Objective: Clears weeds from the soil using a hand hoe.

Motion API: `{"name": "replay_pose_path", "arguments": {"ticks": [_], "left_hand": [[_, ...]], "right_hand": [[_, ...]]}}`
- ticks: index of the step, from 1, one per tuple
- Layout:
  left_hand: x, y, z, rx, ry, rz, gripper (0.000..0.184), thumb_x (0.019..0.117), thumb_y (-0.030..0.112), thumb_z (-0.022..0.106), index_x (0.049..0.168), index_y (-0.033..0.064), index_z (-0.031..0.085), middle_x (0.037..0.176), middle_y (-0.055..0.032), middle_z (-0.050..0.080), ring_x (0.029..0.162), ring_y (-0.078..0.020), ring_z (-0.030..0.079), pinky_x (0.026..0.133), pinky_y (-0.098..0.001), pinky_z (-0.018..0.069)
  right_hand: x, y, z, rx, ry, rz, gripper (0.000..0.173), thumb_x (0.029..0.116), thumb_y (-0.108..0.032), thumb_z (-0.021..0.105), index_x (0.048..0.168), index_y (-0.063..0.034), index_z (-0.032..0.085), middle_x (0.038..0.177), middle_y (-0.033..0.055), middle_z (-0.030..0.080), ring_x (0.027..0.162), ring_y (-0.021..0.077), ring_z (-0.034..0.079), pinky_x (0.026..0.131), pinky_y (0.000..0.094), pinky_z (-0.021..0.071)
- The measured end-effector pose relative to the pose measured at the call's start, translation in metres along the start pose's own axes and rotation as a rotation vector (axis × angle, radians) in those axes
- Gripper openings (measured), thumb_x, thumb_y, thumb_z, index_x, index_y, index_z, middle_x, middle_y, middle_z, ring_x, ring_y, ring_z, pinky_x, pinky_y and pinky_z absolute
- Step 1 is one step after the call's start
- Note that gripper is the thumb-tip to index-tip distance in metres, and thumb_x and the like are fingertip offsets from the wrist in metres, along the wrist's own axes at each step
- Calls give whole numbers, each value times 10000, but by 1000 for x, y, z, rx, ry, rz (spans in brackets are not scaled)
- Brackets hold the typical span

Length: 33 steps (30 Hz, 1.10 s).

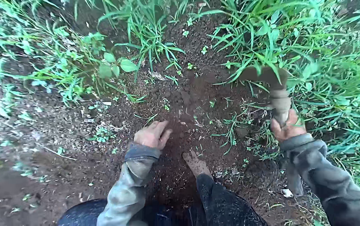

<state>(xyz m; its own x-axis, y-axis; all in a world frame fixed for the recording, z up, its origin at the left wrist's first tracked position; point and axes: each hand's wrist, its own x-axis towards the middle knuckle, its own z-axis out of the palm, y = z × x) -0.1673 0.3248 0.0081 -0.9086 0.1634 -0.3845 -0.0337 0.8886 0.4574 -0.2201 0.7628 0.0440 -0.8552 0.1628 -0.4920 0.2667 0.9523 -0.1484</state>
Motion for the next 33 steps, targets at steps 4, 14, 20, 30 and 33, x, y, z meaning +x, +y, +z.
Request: {"name": "replay_pose_path", "arguments": {"ticks": [4, 14, 20, 30, 33], "left_hand": [[-2, 8, 1, 4, -72, -55, 401, 1040, 331, 603, 1369, 107, 660, 1265, -183, 712, 1136, -382, 705, 957, -627, 549], [19, 33, 7, -16, -55, 46, 382, 1042, 306, 593, 1345, 87, 674, 1234, -192, 721, 1115, -393, 712, 931, -630, 555], [15, 3, -6, -35, 55, 38, 354, 1037, 274, 610, 1305, 58, 694, 1183, -192, 737, 1059, -380, 733, 897, -622, 580], [62, 28, 29, -91, 11, -32, 481, 1019, 390, 629, 1373, 64, 639, 1438, -218, 596, 1350, -419, 557, 1094, -640, 437], [72, 41, 51, -123, -20, -10, 430, 1031, 360, 609, 1342, 68, 662, 1400, -212, 625, 1321, -415, 581, 1082, -628, 455]], "right_hand": [[-26, 13, 53, -21, -333, 173, 696, 1016, -278, 609, 1540, 70, 311, 1231, 353, 641, 1137, 491, 657, 1002, 647, 495], [-39, -24, 77, 267, -502, 164, 625, 1016, -222, 621, 1513, 45, 350, 1194, 296, 636, 961, 392, 683, 879, 581, 559], [-61, -7, 32, -3, -547, -95, 645, 978, -264, 658, 1470, 65, 403, 1081, 320, 688, 995, 483, 695, 896, 672, 529], [-49, -33, 25, -123, -382, -7, 641, 1020, -270, 592, 1509, 68, 353, 1090, 333, 691, 1003, 517, 694, 885, 685, 525], [-34, -24, -6, -110, 50, -165, 604, 993, -307, 561, 1370, 154, 461, 917, 340, 693, 788, 529, 700, 715, 676, 548]]}}
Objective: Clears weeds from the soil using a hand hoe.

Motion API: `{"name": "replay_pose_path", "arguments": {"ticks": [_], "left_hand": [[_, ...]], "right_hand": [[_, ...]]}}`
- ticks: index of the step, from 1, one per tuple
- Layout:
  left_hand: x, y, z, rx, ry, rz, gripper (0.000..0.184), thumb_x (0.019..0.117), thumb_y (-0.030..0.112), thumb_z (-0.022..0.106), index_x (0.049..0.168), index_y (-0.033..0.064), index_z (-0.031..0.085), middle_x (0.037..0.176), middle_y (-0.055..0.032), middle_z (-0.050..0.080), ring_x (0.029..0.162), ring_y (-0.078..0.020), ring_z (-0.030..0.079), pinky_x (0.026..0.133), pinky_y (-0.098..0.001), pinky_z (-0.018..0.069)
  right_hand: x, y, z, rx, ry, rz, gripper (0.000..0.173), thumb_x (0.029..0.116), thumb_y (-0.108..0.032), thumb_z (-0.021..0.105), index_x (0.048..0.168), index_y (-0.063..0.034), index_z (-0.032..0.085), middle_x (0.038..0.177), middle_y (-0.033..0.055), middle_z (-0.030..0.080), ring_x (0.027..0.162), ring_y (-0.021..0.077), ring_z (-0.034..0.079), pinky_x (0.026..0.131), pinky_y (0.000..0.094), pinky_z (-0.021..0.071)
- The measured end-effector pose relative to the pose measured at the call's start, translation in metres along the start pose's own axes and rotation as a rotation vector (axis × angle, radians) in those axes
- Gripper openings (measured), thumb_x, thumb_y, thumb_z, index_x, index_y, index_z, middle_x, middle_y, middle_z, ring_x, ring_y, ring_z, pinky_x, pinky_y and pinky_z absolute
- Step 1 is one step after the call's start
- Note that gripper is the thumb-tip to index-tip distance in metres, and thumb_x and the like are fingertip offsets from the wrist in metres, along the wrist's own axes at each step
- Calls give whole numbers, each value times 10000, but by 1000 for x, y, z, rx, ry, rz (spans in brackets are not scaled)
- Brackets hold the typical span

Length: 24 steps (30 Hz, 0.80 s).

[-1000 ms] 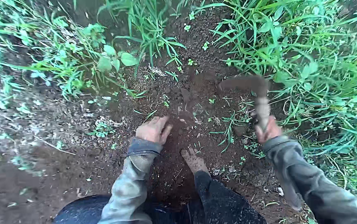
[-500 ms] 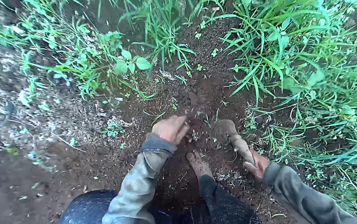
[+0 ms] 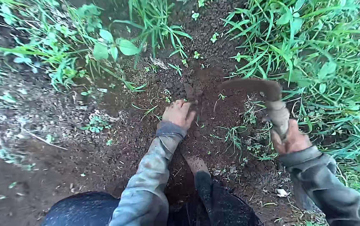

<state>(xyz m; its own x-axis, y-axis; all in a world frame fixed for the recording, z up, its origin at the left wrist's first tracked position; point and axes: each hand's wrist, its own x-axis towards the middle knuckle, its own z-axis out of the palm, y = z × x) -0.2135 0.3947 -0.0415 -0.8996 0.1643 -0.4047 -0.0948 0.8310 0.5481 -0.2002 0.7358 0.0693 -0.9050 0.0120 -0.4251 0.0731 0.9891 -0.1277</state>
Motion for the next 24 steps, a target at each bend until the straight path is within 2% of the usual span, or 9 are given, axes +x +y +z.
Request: {"name": "replay_pose_path", "arguments": {"ticks": [2, 5, 10, 12, 15, 18, 21, 22, 24], "left_hand": [[4, 11, 8, -8, -10, 28, 404, 1036, 347, 597, 1322, 72, 675, 1378, -194, 644, 1308, -393, 597, 1087, -608, 461], [-4, 15, 0, 8, -9, 77, 386, 1038, 341, 592, 1314, 88, 686, 1360, -173, 662, 1286, -358, 621, 1077, -578, 477], [-11, -23, -32, -3, 47, -96, 384, 1058, 303, 558, 1325, 50, 668, 1307, -221, 671, 1237, -408, 642, 1043, -621, 501], [3, -12, -32, -20, 84, -91, 383, 1058, 288, 548, 1320, 38, 671, 1299, -225, 674, 1231, -401, 647, 1041, -613, 504], [22, 23, -24, -35, 60, -3, 384, 1049, 305, 548, 1319, 65, 679, 1332, -187, 674, 1280, -360, 627, 1076, -574, 492], [53, 47, -8, 21, -109, 45, 557, 1012, 521, 590, 1399, 122, 630, 1441, -178, 601, 1357, -377, 559, 1114, -603, 446], [48, 94, 60, 143, -335, 45, 1014, 731, 843, 689, 1515, 219, 533, 1642, -196, 366, 1503, -490, 311, 1149, -760, 289], [39, 111, 76, 165, -419, 60, 1006, 705, 816, 740, 1497, 224, 555, 1660, -188, 335, 1509, -503, 288, 1129, -780, 295], [26, 121, 66, 116, -623, 64, 730, 872, 456, 807, 1502, 200, 541, 1657, -210, 320, 1493, -532, 291, 1092, -782, 332]], "right_hand": [[21, 1, 15, 23, -4, 38, 631, 994, -295, 560, 1397, 165, 403, 947, 360, 678, 840, 536, 695, 767, 672, 541], [24, 18, 49, -22, -457, 284, 687, 1035, -283, 580, 1561, 39, 277, 1223, 347, 651, 1123, 507, 663, 975, 673, 497], [17, 42, 9, 16, -281, 67, 627, 992, -268, 606, 1433, 129, 404, 1020, 368, 677, 931, 550, 688, 823, 703, 526], [32, 30, 18, 78, -231, 119, 635, 998, -263, 598, 1437, 145, 387, 1083, 379, 662, 995, 541, 675, 884, 682, 513], [11, 21, 59, 133, -478, 245, 677, 1002, -251, 625, 1519, 68, 324, 1206, 333, 652, 1113, 476, 665, 983, 636, 508], [-14, 35, 40, 145, -423, 195, 673, 983, -249, 642, 1489, 92, 358, 1131, 335, 668, 1024, 479, 686, 912, 652, 529], [-18, 42, 1, 94, -150, 91, 689, 977, -334, 598, 1431, 152, 417, 1082, 375, 668, 952, 526, 688, 849, 689, 527], [-5, 36, -7, 108, -69, 60, 725, 983, -378, 582, 1440, 155, 403, 1100, 378, 663, 960, 524, 687, 858, 683, 531], [34, 5, -16, 163, 15, 13, 738, 998, -431, 537, 1448, 131, 377, 1081, 367, 653, 921, 513, 681, 827, 674, 529]]}}
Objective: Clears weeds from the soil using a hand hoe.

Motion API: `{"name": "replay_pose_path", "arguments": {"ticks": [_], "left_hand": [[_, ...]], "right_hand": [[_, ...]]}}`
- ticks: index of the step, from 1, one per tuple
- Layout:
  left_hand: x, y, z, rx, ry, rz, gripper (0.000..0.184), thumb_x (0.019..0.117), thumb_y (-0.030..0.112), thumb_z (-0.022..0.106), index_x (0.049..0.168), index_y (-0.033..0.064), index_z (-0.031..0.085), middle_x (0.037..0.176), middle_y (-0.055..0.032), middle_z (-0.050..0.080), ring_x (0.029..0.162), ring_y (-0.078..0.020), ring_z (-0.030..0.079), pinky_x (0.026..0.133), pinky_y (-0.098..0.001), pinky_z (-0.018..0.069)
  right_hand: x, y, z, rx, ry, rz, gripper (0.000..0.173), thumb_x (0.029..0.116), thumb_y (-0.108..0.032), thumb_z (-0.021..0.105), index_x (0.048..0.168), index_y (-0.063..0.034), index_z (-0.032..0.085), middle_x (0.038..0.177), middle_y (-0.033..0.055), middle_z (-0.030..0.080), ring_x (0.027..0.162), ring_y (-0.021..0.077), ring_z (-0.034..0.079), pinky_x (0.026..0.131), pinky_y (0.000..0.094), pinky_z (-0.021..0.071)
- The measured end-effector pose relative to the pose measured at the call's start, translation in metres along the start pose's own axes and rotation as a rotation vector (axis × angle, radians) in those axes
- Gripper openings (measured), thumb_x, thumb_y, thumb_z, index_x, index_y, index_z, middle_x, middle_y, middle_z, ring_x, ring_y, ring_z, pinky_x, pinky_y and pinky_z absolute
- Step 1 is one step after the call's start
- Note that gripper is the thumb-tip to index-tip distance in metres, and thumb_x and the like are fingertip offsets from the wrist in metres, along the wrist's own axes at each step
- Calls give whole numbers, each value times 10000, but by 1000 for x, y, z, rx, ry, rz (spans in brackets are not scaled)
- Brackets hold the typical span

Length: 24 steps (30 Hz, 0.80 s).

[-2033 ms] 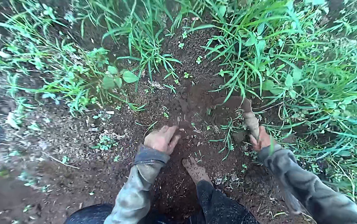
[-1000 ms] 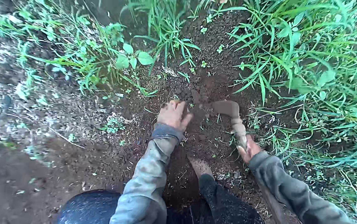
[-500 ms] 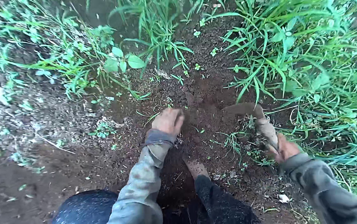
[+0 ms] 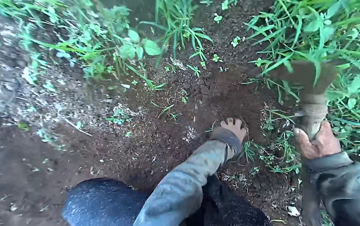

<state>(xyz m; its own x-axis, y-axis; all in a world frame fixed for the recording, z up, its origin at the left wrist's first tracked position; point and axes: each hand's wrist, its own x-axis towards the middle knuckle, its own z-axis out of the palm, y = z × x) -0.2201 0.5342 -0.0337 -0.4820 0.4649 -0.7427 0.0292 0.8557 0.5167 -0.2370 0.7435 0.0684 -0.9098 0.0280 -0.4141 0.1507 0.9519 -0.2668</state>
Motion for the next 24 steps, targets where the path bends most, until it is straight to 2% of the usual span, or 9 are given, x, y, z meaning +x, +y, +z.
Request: {"name": "replay_pose_path", "arguments": {"ticks": [2, 4, 6, 8, 10, 13, 16, 20, 24], "left_hand": [[-34, -16, -11, -19, -71, -22, 569, 965, 131, 699, 1502, 202, 524, 1614, -239, 378, 1446, -557, 367, 1030, -753, 433], [-63, -50, -23, -59, -15, -134, 523, 1003, 40, 602, 1499, 187, 527, 1573, -265, 425, 1395, -563, 431, 984, -730, 463], [-93, -91, -21, -90, 89, -294, 453, 1000, 146, 651, 1441, 224, 581, 1527, -231, 486, 1345, -523, 503, 937, -709, 505], [-124, -136, -20, -82, 220, -417, 439, 980, 291, 685, 1408, 243, 599, 1502, -219, 511, 1308, -493, 549, 910, -683, 534], [-145, -161, -20, -108, 251, -483, 511, 978, 370, 671, 1459, 238, 562, 1533, -240, 476, 1350, -499, 514, 960, -687, 510], [-139, -164, -14, -106, 268, -460, 523, 966, 364, 683, 1455, 217, 570, 1509, -262, 499, 1345, -505, 514, 967, -686, 490], [-125, -161, -12, -113, 316, -471, 494, 955, 360, 703, 1422, 234, 602, 1510, -217, 516, 1357, -472, 517, 967, -666, 505], [-135, -165, -6, -124, 278, -431, 558, 956, 386, 691, 1475, 243, 544, 1567, -212, 452, 1403, -466, 471, 1014, -657, 487], [-137, -162, -14, -140, 264, -448, 563, 965, 374, 676, 1483, 206, 533, 1560, -242, 453, 1417, -473, 458, 1036, -667, 462]], "right_hand": [[40, -46, 11, 51, 68, -44, 683, 997, -390, 521, 1429, 122, 390, 1048, 359, 653, 899, 507, 679, 810, 662, 529], [78, -104, 26, 94, -1, 9, 649, 1033, -310, 555, 1486, 101, 339, 1166, 384, 630, 1038, 537, 657, 910, 672, 500], [80, -122, 68, 99, -226, 81, 643, 1047, -248, 586, 1528, 69, 301, 1231, 362, 624, 1108, 508, 651, 967, 659, 496], [54, -93, 113, 44, -413, 69, 667, 1019, -268, 617, 1531, 51, 333, 1217, 322, 656, 1104, 459, 674, 978, 623, 516], [33, -65, 108, -50, -468, 37, 674, 1014, -315, 618, 1522, 44, 358, 1162, 317, 681, 1068, 479, 685, 950, 637, 524], [41, -63, 57, -105, -271, -98, 664, 1017, -338, 588, 1460, 119, 401, 1055, 358, 685, 948, 538, 692, 849, 682, 533], [88, -88, 45, 29, 48, -127, 700, 1003, -320, 563, 1477, 153, 360, 1167, 394, 640, 1030, 540, 665, 925, 667, 506], [86, -72, 88, -98, -182, 26, 687, 1027, -318, 585, 1526, 74, 320, 1191, 338, 664, 1088, 484, 681, 963, 624, 520], [69, -54, 57, -206, -275, -97, 668, 1029, -330, 580, 1501, 84, 351, 1097, 351, 683, 1013, 534, 687, 893, 679, 525]]}}
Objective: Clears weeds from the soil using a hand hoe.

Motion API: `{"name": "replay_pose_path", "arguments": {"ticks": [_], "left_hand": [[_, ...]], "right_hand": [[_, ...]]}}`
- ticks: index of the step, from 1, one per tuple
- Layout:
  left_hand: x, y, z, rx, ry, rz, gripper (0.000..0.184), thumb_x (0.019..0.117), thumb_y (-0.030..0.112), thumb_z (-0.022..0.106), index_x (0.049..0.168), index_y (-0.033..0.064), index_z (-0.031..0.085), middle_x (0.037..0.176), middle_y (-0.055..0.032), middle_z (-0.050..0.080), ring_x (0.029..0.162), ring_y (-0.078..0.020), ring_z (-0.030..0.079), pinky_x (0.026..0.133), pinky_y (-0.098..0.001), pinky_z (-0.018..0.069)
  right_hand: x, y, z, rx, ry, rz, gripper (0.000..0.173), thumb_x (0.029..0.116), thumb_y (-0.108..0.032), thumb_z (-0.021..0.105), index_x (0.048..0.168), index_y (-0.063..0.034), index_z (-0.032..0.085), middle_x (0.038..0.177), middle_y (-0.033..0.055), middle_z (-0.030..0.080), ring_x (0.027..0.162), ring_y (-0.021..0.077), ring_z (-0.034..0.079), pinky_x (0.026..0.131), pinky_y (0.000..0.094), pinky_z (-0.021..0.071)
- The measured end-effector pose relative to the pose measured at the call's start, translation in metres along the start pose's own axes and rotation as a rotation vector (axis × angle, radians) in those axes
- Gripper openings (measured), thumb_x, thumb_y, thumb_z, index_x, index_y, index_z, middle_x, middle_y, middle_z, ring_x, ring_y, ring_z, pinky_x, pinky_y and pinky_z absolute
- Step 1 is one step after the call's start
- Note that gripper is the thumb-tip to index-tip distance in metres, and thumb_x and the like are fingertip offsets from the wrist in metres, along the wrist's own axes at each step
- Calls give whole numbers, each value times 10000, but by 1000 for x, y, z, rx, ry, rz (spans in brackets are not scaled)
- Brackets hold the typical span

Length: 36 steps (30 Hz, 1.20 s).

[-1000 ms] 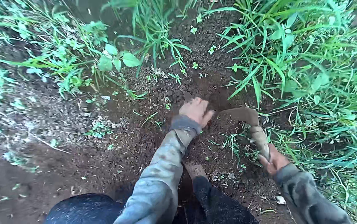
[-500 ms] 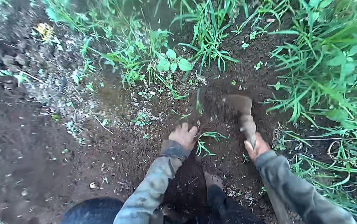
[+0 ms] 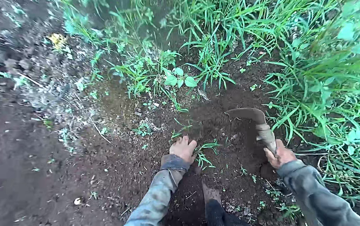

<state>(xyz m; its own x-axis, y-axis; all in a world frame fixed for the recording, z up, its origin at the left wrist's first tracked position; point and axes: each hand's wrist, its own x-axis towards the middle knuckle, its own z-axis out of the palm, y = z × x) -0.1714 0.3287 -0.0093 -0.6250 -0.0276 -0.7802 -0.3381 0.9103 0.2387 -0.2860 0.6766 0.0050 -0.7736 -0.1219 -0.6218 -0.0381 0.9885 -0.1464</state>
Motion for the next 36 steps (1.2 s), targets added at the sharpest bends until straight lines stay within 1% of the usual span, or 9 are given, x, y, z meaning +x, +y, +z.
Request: {"name": "replay_pose_path", "arguments": {"ticks": [5, 9, 12, 15, 19, 24, 29, 32, 36], "left_hand": [[9, 4, 20, -30, 104, -18, 524, 945, 407, 696, 1436, 264, 583, 1507, -206, 514, 1349, -453, 526, 936, -664, 523], [-21, -10, 17, -164, 98, -67, 567, 957, 389, 671, 1488, 237, 542, 1574, -183, 456, 1379, -429, 517, 1000, -638, 512], [-23, -8, 29, -168, 146, -38, 586, 931, 379, 699, 1474, 204, 564, 1550, -233, 478, 1374, -448, 520, 1011, -638, 497], [-10, -1, 28, -162, 96, -63, 566, 960, 412, 671, 1487, 249, 546, 1569, -193, 464, 1394, -426, 502, 1017, -645, 492], [-29, -12, 38, -202, 160, -49, 561, 939, 388, 698, 1461, 223, 575, 1554, -198, 480, 1360, -422, 538, 990, -628, 517], [-53, -43, 77, -279, 486, -86, 566, 775, 310, 826, 1293, 120, 700, 1420, -285, 583, 1242, -487, 618, 897, -632, 564], [-46, -35, 58, -243, 314, -106, 613, 813, 321, 805, 1388, 179, 645, 1508, -249, 526, 1337, -463, 560, 941, -645, 535], [-47, -33, 59, -245, 244, -112, 623, 851, 337, 781, 1432, 191, 606, 1552, -230, 485, 1388, -452, 513, 975, -645, 517], [-48, -39, 60, -230, 276, -82, 598, 859, 381, 769, 1408, 192, 625, 1542, -220, 498, 1390, -435, 516, 976, -625, 526]], "right_hand": [[16, -37, 8, 268, 90, 59, 664, 1033, -253, 584, 1524, 96, 305, 1251, 340, 624, 1098, 443, 667, 978, 596, 521], [-31, -30, 64, 280, -204, 31, 664, 984, -249, 644, 1503, 56, 363, 1116, 304, 675, 936, 428, 705, 861, 623, 559], [-38, -24, 21, 246, -172, -55, 642, 988, -251, 633, 1478, 73, 374, 1070, 304, 675, 905, 435, 697, 833, 630, 552], [14, -76, -9, 315, -2, -87, 626, 1025, -259, 579, 1491, 87, 345, 1147, 327, 645, 947, 441, 689, 859, 623, 551], [41, -149, 54, 484, -165, 26, 608, 1045, -234, 585, 1528, 8, 305, 1099, 269, 645, 846, 364, 690, 783, 546, 588], [-27, -89, 38, 73, -438, -169, 652, 989, -247, 652, 1501, 42, 370, 1162, 306, 669, 1043, 450, 687, 929, 632, 532], [36, -148, -1, 340, -128, -132, 564, 1035, -231, 583, 1465, 73, 381, 1075, 307, 657, 868, 411, 695, 808, 598, 566], [51, -215, 32, 467, -246, -49, 546, 1063, -224, 569, 1492, 31, 349, 1104, 300, 633, 837, 395, 680, 772, 563, 579], [-4, -169, 68, 164, -432, -150, 665, 1013, -236, 627, 1542, 22, 317, 1256, 304, 636, 1070, 428, 686, 950, 599, 539]]}}
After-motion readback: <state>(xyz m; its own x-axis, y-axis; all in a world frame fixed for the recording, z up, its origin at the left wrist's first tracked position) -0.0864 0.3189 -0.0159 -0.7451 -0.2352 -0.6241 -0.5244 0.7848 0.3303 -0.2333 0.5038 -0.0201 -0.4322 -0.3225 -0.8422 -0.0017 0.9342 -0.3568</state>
